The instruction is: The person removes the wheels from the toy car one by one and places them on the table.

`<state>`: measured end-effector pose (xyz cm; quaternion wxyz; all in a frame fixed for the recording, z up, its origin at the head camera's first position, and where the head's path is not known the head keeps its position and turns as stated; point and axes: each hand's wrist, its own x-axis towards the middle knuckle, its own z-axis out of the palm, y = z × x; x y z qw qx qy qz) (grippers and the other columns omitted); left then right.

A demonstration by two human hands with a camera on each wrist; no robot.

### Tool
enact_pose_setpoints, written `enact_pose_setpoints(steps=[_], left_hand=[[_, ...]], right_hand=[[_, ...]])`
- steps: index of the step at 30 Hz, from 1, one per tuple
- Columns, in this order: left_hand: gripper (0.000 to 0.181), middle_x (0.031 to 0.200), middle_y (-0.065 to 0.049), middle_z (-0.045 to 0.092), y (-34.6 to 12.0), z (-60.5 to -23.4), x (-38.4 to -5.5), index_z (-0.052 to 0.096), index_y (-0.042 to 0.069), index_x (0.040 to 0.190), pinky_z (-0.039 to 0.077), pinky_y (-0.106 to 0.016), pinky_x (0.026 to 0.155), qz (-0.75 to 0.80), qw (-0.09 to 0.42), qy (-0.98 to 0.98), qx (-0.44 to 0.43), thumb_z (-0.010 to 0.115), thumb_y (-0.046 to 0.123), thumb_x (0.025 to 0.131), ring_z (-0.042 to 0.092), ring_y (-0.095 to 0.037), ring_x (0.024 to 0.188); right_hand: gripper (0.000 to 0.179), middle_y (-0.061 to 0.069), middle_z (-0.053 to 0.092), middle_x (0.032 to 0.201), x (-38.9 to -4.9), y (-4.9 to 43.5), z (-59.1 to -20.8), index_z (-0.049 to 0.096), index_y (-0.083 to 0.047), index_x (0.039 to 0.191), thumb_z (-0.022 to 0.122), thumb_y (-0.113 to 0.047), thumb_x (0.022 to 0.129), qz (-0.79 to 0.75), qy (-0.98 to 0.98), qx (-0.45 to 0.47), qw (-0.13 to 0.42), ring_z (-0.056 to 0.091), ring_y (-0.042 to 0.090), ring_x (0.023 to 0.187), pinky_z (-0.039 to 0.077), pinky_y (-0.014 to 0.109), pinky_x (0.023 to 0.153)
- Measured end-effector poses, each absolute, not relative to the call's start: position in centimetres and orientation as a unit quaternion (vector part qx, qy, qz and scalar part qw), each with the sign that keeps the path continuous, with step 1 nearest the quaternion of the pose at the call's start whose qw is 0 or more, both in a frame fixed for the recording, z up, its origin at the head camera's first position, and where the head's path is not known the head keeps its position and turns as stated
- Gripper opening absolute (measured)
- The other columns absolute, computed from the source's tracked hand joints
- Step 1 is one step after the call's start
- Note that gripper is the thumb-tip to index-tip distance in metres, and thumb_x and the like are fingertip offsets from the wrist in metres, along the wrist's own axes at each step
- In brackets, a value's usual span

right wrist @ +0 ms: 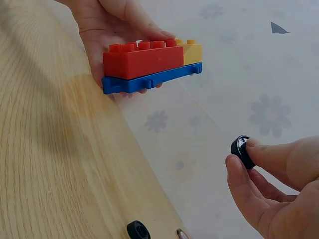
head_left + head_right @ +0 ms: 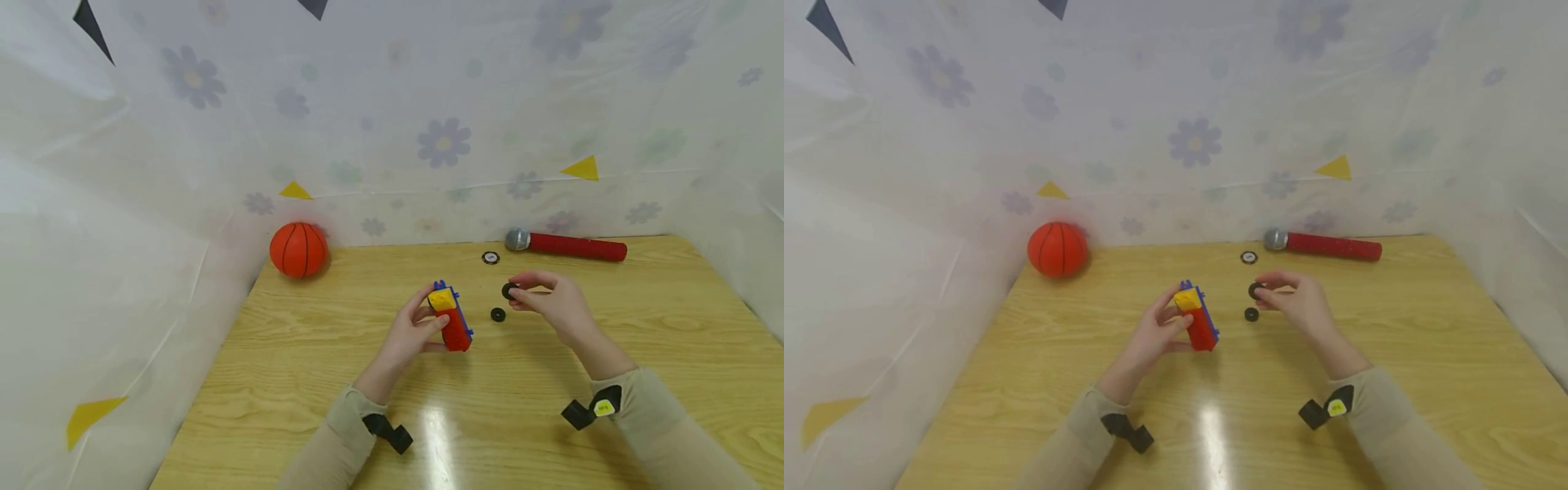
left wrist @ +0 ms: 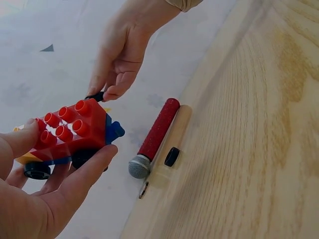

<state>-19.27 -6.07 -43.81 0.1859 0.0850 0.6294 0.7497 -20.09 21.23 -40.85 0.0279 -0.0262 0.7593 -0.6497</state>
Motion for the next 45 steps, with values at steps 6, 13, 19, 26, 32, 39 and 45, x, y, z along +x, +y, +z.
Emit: enact_pose_setpoints(steps=[6,13,19,26,32,39,45], left_hand=[[0.066,0.139,-0.021,0.055,-6.1,-43.9,-19.2,0.031,0.026,0.155,0.059,-0.054,0.082,0.750,0.191,0.628,0.080,0.060,0.008,0.099,0.059,-0.035,0.122],[0.067,0.139,-0.022,0.054,-6.1,-44.0,-19.0,0.030,0.026,0.156,0.061,-0.051,0.079,0.753,0.192,0.624,0.079,0.059,0.008,0.099,0.059,-0.035,0.122],[0.066,0.139,-0.022,0.055,-6.1,-44.0,-19.0,0.030,0.025,0.156,0.061,-0.050,0.079,0.754,0.191,0.624,0.077,0.059,0.008,0.099,0.059,-0.034,0.122],[0.066,0.139,-0.021,0.054,-6.2,-44.1,-19.0,0.029,0.025,0.156,0.061,-0.050,0.080,0.753,0.193,0.624,0.079,0.059,0.008,0.099,0.059,-0.035,0.123],[0.067,0.140,-0.021,0.054,-6.2,-44.3,-19.1,0.029,0.026,0.156,0.061,-0.050,0.080,0.752,0.192,0.626,0.081,0.059,0.008,0.099,0.059,-0.035,0.123],[0.067,0.140,-0.020,0.054,-6.3,-44.2,-19.2,0.029,0.027,0.156,0.061,-0.048,0.079,0.751,0.190,0.627,0.084,0.059,0.008,0.099,0.058,-0.034,0.124],[0.067,0.141,-0.020,0.054,-6.3,-44.1,-19.2,0.029,0.027,0.156,0.061,-0.049,0.080,0.753,0.191,0.625,0.084,0.059,0.008,0.099,0.058,-0.035,0.124]], right_hand=[[0.039,-0.012,0.064,0.097,-20.3,21.7,-41.5,0.053,0.016,0.128,0.062,-0.005,0.096,-0.648,0.761,-0.023,0.031,0.073,0.005,0.084,0.061,0.032,0.081],[0.045,-0.013,0.065,0.097,-20.7,22.4,-42.3,0.050,0.018,0.132,0.063,-0.007,0.097,-0.655,0.754,-0.008,0.043,0.073,0.007,0.083,0.061,0.032,0.082],[0.052,0.006,0.066,0.111,-20.9,23.1,-43.0,0.055,0.006,0.135,0.071,-0.019,0.093,-0.580,0.813,0.009,0.048,0.072,0.002,0.085,0.058,0.026,0.083],[0.052,0.021,0.064,0.122,-21.1,23.5,-43.5,0.061,-0.002,0.134,0.076,-0.024,0.089,-0.512,0.857,0.021,0.056,0.066,-0.004,0.082,0.049,0.020,0.081],[0.055,0.023,0.061,0.130,-21.2,23.9,-44.1,0.059,-0.001,0.135,0.074,-0.030,0.091,-0.510,0.857,0.030,0.066,0.066,0.010,0.102,0.048,0.014,0.080],[0.053,0.028,0.057,0.135,-21.6,24.2,-45.0,0.059,0.000,0.135,0.073,-0.027,0.091,-0.506,0.860,0.038,0.064,0.048,0.036,0.130,0.047,0.013,0.082],[0.052,0.029,0.056,0.135,-22.0,24.5,-45.8,0.059,0.003,0.134,0.073,-0.023,0.091,-0.492,0.867,0.038,0.067,0.043,0.041,0.134,0.045,0.028,0.094]])
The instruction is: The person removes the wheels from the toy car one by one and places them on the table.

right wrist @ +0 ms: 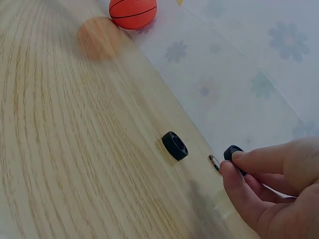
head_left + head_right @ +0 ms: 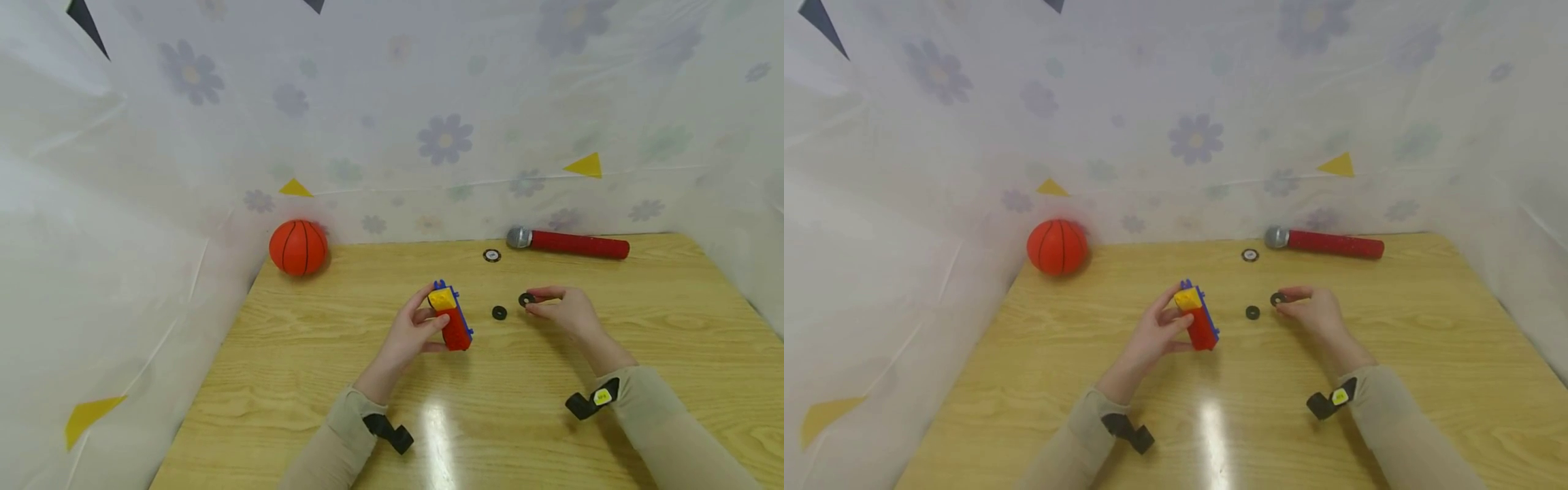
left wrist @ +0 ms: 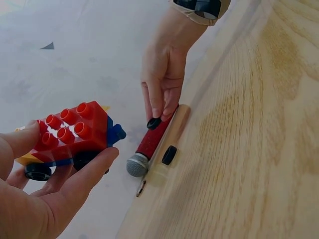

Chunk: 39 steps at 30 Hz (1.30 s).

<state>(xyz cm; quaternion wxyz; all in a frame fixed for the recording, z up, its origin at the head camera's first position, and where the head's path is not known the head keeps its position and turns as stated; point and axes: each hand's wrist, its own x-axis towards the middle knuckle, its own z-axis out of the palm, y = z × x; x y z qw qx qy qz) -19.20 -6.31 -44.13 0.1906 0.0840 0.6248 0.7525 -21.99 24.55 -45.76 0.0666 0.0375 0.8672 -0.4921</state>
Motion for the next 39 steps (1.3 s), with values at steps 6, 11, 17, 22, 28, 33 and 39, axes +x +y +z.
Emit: enact_pose_setpoints(steps=[6,11,17,22,28,33,39], left_hand=[[0.066,0.140,-0.020,0.054,-6.4,-44.1,-19.1,0.031,0.028,0.156,0.061,-0.050,0.080,0.752,0.189,0.626,0.082,0.059,0.008,0.099,0.058,-0.035,0.124],[0.066,0.141,-0.021,0.053,-6.4,-44.0,-19.1,0.030,0.027,0.156,0.060,-0.052,0.082,0.752,0.191,0.624,0.086,0.058,0.008,0.099,0.058,-0.036,0.125],[0.066,0.141,-0.021,0.053,-6.4,-44.0,-19.1,0.030,0.027,0.156,0.060,-0.052,0.083,0.750,0.193,0.627,0.083,0.058,0.008,0.099,0.057,-0.036,0.125],[0.066,0.140,-0.021,0.054,-6.4,-44.1,-19.1,0.030,0.027,0.156,0.060,-0.052,0.083,0.753,0.193,0.624,0.078,0.058,0.007,0.099,0.057,-0.036,0.125],[0.067,0.141,-0.020,0.054,-6.5,-44.2,-19.2,0.030,0.028,0.156,0.060,-0.051,0.082,0.754,0.191,0.624,0.075,0.059,0.007,0.099,0.058,-0.035,0.125],[0.067,0.141,-0.020,0.054,-6.5,-44.2,-19.3,0.030,0.027,0.156,0.061,-0.050,0.081,0.754,0.191,0.624,0.074,0.059,0.007,0.099,0.058,-0.035,0.124],[0.067,0.140,-0.020,0.055,-6.5,-44.2,-19.3,0.030,0.027,0.156,0.061,-0.050,0.081,0.754,0.190,0.624,0.072,0.059,0.007,0.099,0.059,-0.035,0.123]], right_hand=[[0.050,0.030,0.063,0.121,-22.2,24.9,-46.7,0.056,0.012,0.132,0.072,-0.011,0.091,-0.523,0.849,0.027,0.071,0.068,0.005,0.092,0.053,0.012,0.072],[0.046,0.013,0.069,0.103,-22.4,25.1,-47.3,0.055,0.016,0.130,0.069,-0.001,0.090,-0.558,0.826,0.032,0.076,0.069,0.000,0.074,0.058,0.017,0.069],[0.047,0.024,0.065,0.116,-22.6,25.0,-48.0,0.048,0.020,0.134,0.064,0.003,0.093,-0.593,0.799,0.042,0.095,0.070,0.000,0.076,0.060,0.020,0.075],[0.048,0.035,0.055,0.131,-22.7,24.9,-48.1,0.045,0.020,0.135,0.062,0.002,0.094,-0.594,0.797,0.046,0.105,0.069,-0.001,0.077,0.060,0.020,0.077],[0.047,0.036,0.057,0.129,-22.8,24.8,-48.1,0.048,0.019,0.134,0.064,0.001,0.094,-0.577,0.808,0.058,0.105,0.069,-0.001,0.075,0.060,0.019,0.074],[0.046,0.038,0.054,0.131,-22.7,24.7,-48.0,0.049,0.019,0.133,0.064,0.000,0.094,-0.565,0.816,0.056,0.106,0.069,-0.001,0.075,0.060,0.020,0.074],[0.047,0.040,0.047,0.137,-22.7,24.8,-48.0,0.048,0.019,0.135,0.063,0.000,0.095,-0.563,0.817,0.051,0.111,0.069,-0.001,0.076,0.060,0.021,0.076]])
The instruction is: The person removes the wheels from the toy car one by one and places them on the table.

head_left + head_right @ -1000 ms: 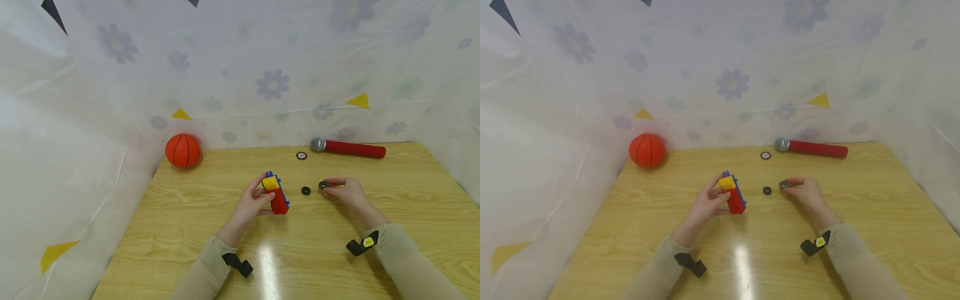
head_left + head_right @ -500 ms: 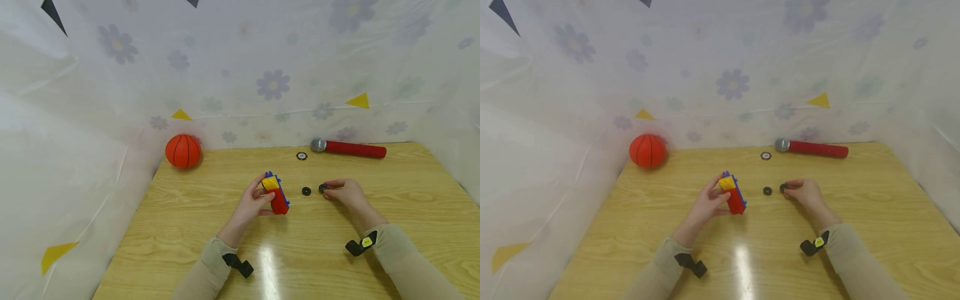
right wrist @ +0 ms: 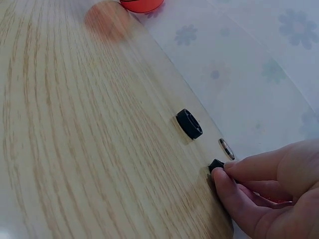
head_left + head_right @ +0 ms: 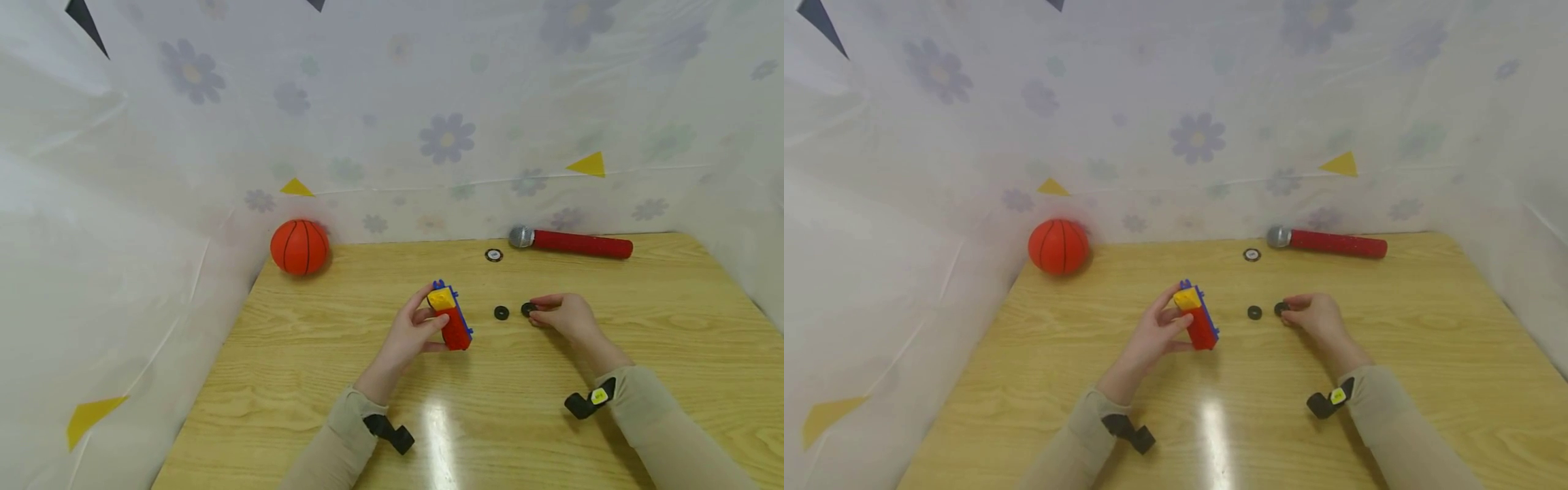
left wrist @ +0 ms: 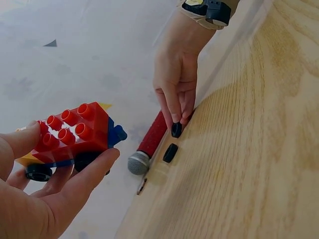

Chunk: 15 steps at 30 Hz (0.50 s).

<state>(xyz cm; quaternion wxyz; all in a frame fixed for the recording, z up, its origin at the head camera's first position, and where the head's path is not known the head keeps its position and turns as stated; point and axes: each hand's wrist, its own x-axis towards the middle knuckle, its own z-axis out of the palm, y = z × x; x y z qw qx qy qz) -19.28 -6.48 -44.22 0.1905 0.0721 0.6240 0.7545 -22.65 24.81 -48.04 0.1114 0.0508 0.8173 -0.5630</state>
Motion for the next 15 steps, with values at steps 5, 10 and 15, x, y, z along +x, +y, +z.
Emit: enact_pose_setpoints(steps=[5,10,15], left_hand=[[0.067,0.141,-0.020,0.054,-6.52,-44.14,-19.21,0.029,0.027,0.156,0.061,-0.050,0.081,0.754,0.192,0.624,0.074,0.058,0.007,0.099,0.058,-0.036,0.124],[0.067,0.141,-0.020,0.054,-6.55,-44.17,-19.23,0.029,0.029,0.156,0.061,-0.049,0.080,0.755,0.188,0.623,0.078,0.058,0.008,0.100,0.058,-0.036,0.125],[0.070,0.140,-0.021,0.055,-6.52,-44.31,-19.34,0.028,0.035,0.156,0.059,-0.054,0.083,0.766,0.182,0.611,0.083,0.056,0.005,0.100,0.058,-0.037,0.124]], right_hand=[[0.047,0.040,0.045,0.139,-22.63,24.83,-47.88,0.048,0.017,0.136,0.063,-0.001,0.095,-0.556,0.821,0.055,0.120,0.069,-0.002,0.077,0.060,0.021,0.077],[0.047,0.040,0.047,0.138,-22.51,24.95,-47.72,0.047,0.018,0.135,0.062,0.000,0.095,-0.557,0.821,0.049,0.120,0.070,-0.001,0.077,0.060,0.022,0.076],[0.048,0.028,0.064,0.118,-22.47,25.22,-47.47,0.047,0.018,0.136,0.062,0.000,0.095,-0.562,0.818,0.047,0.116,0.071,0.002,0.077,0.060,0.022,0.076]])
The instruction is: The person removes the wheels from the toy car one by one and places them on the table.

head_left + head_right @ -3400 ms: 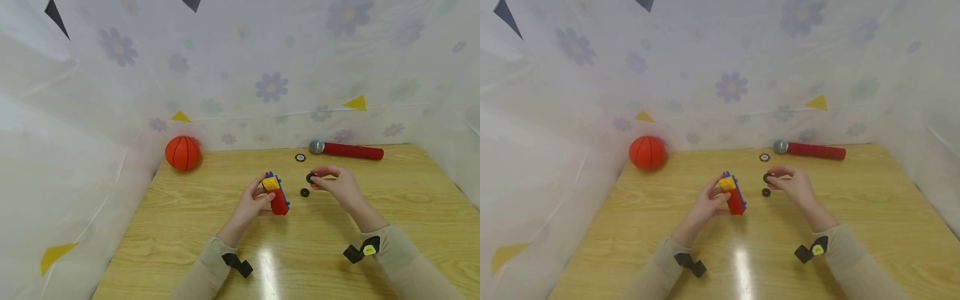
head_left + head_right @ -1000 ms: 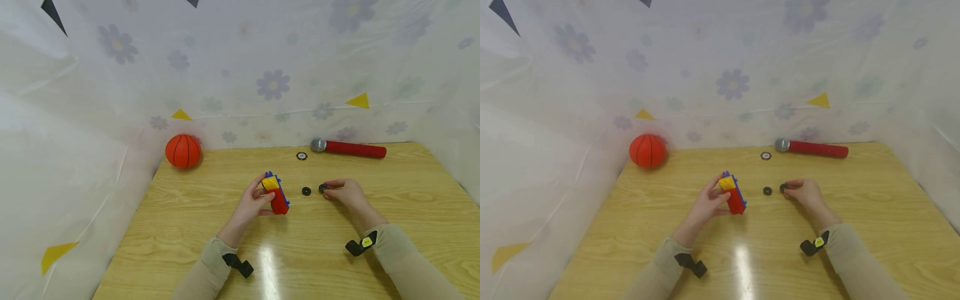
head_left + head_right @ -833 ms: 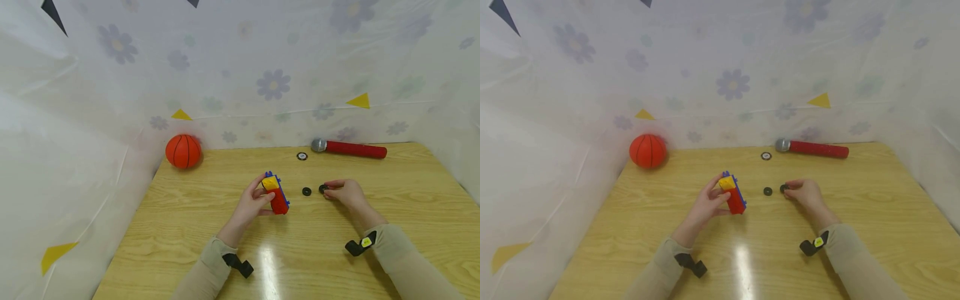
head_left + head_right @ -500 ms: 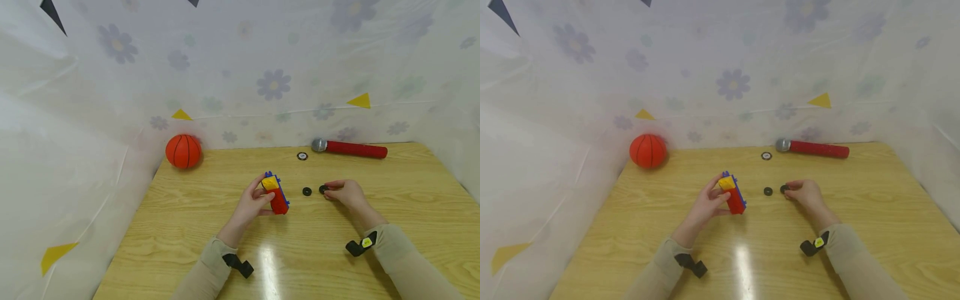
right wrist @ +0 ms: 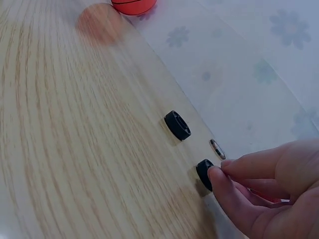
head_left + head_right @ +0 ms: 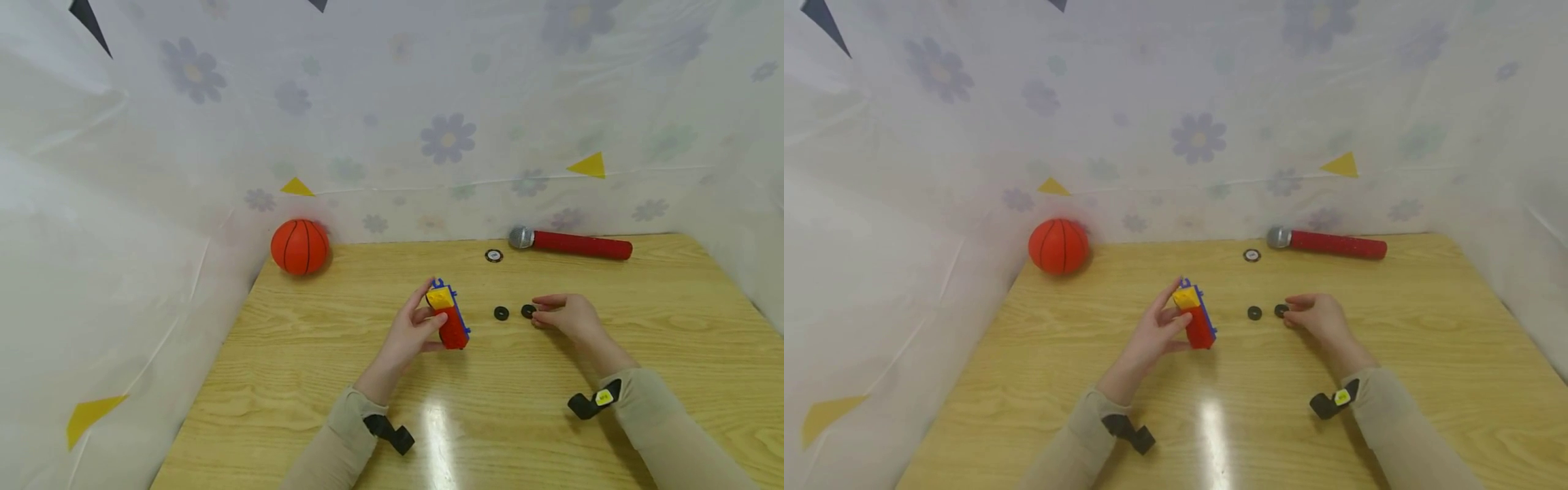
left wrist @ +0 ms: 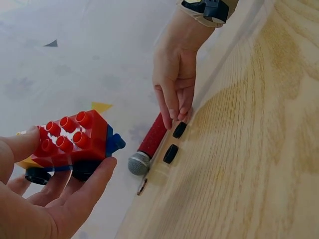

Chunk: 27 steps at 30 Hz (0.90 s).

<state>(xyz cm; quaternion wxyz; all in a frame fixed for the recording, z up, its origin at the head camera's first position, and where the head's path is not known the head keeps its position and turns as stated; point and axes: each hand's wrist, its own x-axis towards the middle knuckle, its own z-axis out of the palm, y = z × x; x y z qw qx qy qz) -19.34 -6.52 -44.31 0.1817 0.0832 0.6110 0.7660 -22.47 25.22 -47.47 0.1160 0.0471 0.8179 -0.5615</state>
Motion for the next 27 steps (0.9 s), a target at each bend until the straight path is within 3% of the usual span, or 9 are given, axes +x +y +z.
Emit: enact_pose_setpoints(steps=[2,5,11,15,22,27], left_hand=[[0.071,0.139,-0.021,0.055,-6.5,-44.4,-19.4,0.027,0.036,0.156,0.058,-0.055,0.084,0.770,0.179,0.607,0.081,0.057,0.004,0.100,0.059,-0.036,0.122],[0.069,0.137,-0.022,0.056,-6.5,-44.4,-19.4,0.028,0.033,0.155,0.059,-0.054,0.084,0.767,0.174,0.613,0.073,0.059,0.006,0.099,0.060,-0.035,0.120],[0.063,0.135,-0.020,0.058,-6.4,-44.2,-19.4,0.034,0.023,0.153,0.060,-0.050,0.083,0.754,0.169,0.633,0.051,0.061,0.009,0.098,0.061,-0.035,0.118],[0.061,0.135,-0.019,0.058,-6.3,-44.0,-19.4,0.037,0.019,0.151,0.060,-0.050,0.083,0.745,0.169,0.643,0.046,0.062,0.008,0.097,0.062,-0.034,0.117],[0.059,0.135,-0.018,0.059,-6.2,-43.8,-19.3,0.039,0.019,0.151,0.060,-0.050,0.084,0.735,0.175,0.653,0.058,0.063,0.009,0.097,0.062,-0.032,0.118],[0.060,0.138,-0.017,0.057,-6.1,-43.8,-19.1,0.038,0.020,0.152,0.059,-0.051,0.087,0.731,0.176,0.657,0.060,0.063,0.010,0.098,0.060,-0.033,0.121]], right_hand=[[0.048,0.017,0.067,0.109,-22.4,25.3,-47.2,0.048,0.016,0.137,0.063,-0.003,0.095,-0.560,0.819,0.045,0.116,0.071,0.002,0.077,0.060,0.021,0.075],[0.048,0.011,0.067,0.104,-22.4,25.4,-46.7,0.050,0.012,0.137,0.063,-0.007,0.096,-0.543,0.832,0.033,0.108,0.069,0.000,0.078,0.059,0.019,0.073],[0.049,0.021,0.063,0.116,-22.2,25.4,-45.7,0.055,0.004,0.137,0.068,-0.016,0.094,-0.493,0.867,0.009,0.072,0.066,-0.005,0.078,0.056,0.019,0.070],[0.052,0.027,0.060,0.123,-22.1,25.2,-45.2,0.051,0.003,0.141,0.067,-0.016,0.095,-0.515,0.854,-0.001,0.076,0.067,-0.003,0.082,0.058,0.020,0.076],[0.057,0.019,0.057,0.119,-22.0,24.6,-44.5,0.043,0.003,0.147,0.064,-0.015,0.097,-0.591,0.802,-0.013,0.085,0.070,0.006,0.090,0.061,0.035,0.086],[0.058,0.010,0.059,0.116,-21.3,23.8,-43.4,0.043,0.002,0.147,0.064,-0.018,0.097,-0.599,0.795,-0.033,0.086,0.069,0.006,0.093,0.060,0.036,0.087]])
